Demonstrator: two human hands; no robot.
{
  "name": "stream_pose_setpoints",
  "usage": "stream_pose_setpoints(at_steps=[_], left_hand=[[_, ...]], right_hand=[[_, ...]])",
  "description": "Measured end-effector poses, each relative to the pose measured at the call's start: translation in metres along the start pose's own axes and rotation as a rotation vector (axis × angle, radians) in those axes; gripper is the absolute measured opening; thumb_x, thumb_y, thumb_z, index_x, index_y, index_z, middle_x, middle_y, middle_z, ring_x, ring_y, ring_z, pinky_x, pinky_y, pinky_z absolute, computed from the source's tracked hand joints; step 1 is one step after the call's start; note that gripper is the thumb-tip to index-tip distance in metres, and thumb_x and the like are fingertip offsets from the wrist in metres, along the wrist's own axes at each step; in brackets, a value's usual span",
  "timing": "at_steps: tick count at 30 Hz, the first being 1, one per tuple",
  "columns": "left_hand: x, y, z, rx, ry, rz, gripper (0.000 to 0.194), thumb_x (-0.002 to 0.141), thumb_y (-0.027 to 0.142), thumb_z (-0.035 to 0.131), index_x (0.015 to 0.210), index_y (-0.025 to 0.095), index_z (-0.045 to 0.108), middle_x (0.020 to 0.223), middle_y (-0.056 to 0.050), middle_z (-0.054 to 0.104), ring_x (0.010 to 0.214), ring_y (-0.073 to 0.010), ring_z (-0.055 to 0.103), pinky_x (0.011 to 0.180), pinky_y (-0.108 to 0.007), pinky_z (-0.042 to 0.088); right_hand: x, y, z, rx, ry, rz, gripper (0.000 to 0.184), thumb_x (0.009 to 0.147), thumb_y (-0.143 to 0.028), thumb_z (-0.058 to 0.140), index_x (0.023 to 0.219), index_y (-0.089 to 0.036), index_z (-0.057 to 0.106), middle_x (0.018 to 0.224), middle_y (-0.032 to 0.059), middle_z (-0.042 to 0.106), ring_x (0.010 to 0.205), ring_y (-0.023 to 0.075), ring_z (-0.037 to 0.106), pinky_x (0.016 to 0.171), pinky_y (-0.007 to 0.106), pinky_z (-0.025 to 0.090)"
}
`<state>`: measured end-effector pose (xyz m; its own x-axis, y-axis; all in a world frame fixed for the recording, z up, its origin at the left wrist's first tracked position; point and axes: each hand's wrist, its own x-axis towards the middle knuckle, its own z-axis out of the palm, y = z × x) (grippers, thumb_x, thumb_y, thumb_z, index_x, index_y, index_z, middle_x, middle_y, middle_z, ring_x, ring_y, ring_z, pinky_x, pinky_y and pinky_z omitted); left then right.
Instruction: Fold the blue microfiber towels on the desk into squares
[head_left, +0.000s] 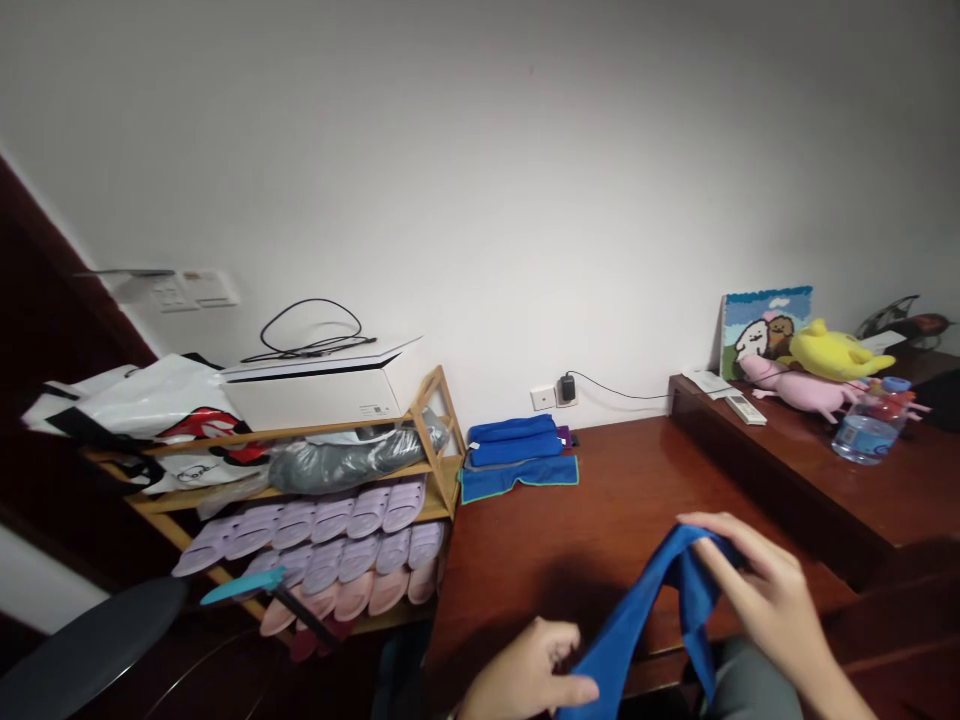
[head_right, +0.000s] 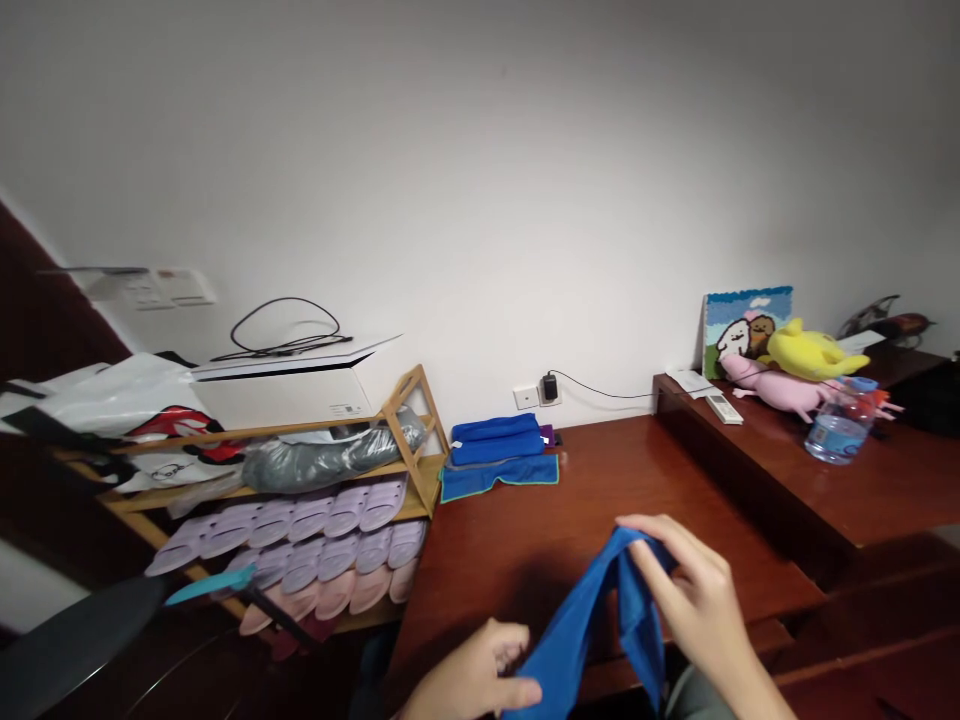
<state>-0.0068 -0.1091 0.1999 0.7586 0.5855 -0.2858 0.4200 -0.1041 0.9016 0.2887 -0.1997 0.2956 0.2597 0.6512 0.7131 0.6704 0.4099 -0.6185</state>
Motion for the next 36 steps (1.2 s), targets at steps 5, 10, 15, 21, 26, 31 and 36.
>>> stream_pose_setpoints(at_steps=[5, 10, 15, 21, 26, 31, 36], left_hand=[[-0.010, -0.061, 0.017, 0.085, 0.143, -0.073, 0.044, 0.090, 0.065, 0.056, 0.073, 0.025, 0.047, 0.068, 0.004, 0.055, 0.060, -0.0143, 0.052, 0.059, -0.027, 0.043], [-0.009, -0.059, 0.012, 0.108, 0.451, 0.104, 0.046, 0.099, 0.065, 0.041, 0.082, 0.024, 0.051, 0.079, 0.003, 0.052, 0.078, -0.0165, 0.050, 0.075, -0.027, 0.042], [-0.004, -0.055, 0.003, 0.024, 0.373, 0.155, 0.050, 0.088, 0.072, 0.061, 0.090, 0.022, 0.060, 0.077, 0.004, 0.051, 0.074, -0.0157, 0.046, 0.070, -0.027, 0.038], [-0.010, -0.084, -0.004, 0.048, 0.153, 0.002, 0.047, 0.076, 0.066, 0.076, 0.081, 0.020, 0.065, 0.077, 0.004, 0.058, 0.080, -0.0183, 0.054, 0.077, -0.028, 0.043], [-0.018, -0.097, -0.033, 0.095, 0.428, 0.015, 0.037, 0.094, 0.061, 0.055, 0.097, 0.024, 0.062, 0.091, 0.001, 0.066, 0.091, -0.0199, 0.063, 0.085, -0.029, 0.049], [-0.018, -0.083, -0.066, 0.279, 0.726, 0.074, 0.029, 0.098, 0.052, 0.048, 0.103, 0.027, 0.061, 0.097, -0.002, 0.072, 0.094, -0.0221, 0.070, 0.092, -0.034, 0.052], [-0.020, -0.081, -0.089, 0.346, 0.652, 0.085, 0.033, 0.096, 0.054, 0.050, 0.095, 0.026, 0.068, 0.098, -0.004, 0.077, 0.096, -0.0235, 0.071, 0.090, -0.033, 0.054]], right_hand=[[0.009, 0.003, -0.036, -0.166, 0.114, -0.006, 0.019, 0.094, -0.043, 0.067, 0.103, -0.030, 0.078, 0.104, 0.0017, 0.081, 0.090, 0.0223, 0.077, 0.081, 0.030, 0.064], [0.022, -0.002, -0.054, -0.246, 0.152, -0.014, 0.022, 0.094, -0.046, 0.066, 0.103, -0.031, 0.079, 0.103, 0.0016, 0.080, 0.087, 0.0223, 0.076, 0.078, 0.031, 0.062], [0.042, 0.001, -0.077, -0.382, 0.353, 0.029, 0.029, 0.090, -0.049, 0.069, 0.104, -0.028, 0.081, 0.092, 0.0011, 0.080, 0.061, 0.0150, 0.064, 0.056, 0.026, 0.049], [0.058, 0.024, -0.099, -0.388, 0.466, 0.086, 0.038, 0.087, -0.053, 0.070, 0.108, -0.024, 0.082, 0.091, 0.0041, 0.079, 0.068, 0.0175, 0.065, 0.063, 0.029, 0.049], [0.063, 0.041, -0.110, -0.423, 0.415, 0.158, 0.042, 0.085, -0.057, 0.070, 0.109, -0.025, 0.083, 0.088, 0.0030, 0.079, 0.061, 0.0158, 0.060, 0.060, 0.030, 0.047], [0.074, 0.055, -0.116, -0.447, 0.390, 0.168, 0.043, 0.085, -0.057, 0.069, 0.110, -0.024, 0.083, 0.090, 0.0045, 0.079, 0.060, 0.0147, 0.058, 0.062, 0.029, 0.046], [0.083, 0.088, -0.129, -0.476, 0.361, 0.211, 0.047, 0.081, -0.061, 0.071, 0.108, -0.024, 0.083, 0.085, 0.0043, 0.078, 0.058, 0.0154, 0.061, 0.062, 0.028, 0.047]])
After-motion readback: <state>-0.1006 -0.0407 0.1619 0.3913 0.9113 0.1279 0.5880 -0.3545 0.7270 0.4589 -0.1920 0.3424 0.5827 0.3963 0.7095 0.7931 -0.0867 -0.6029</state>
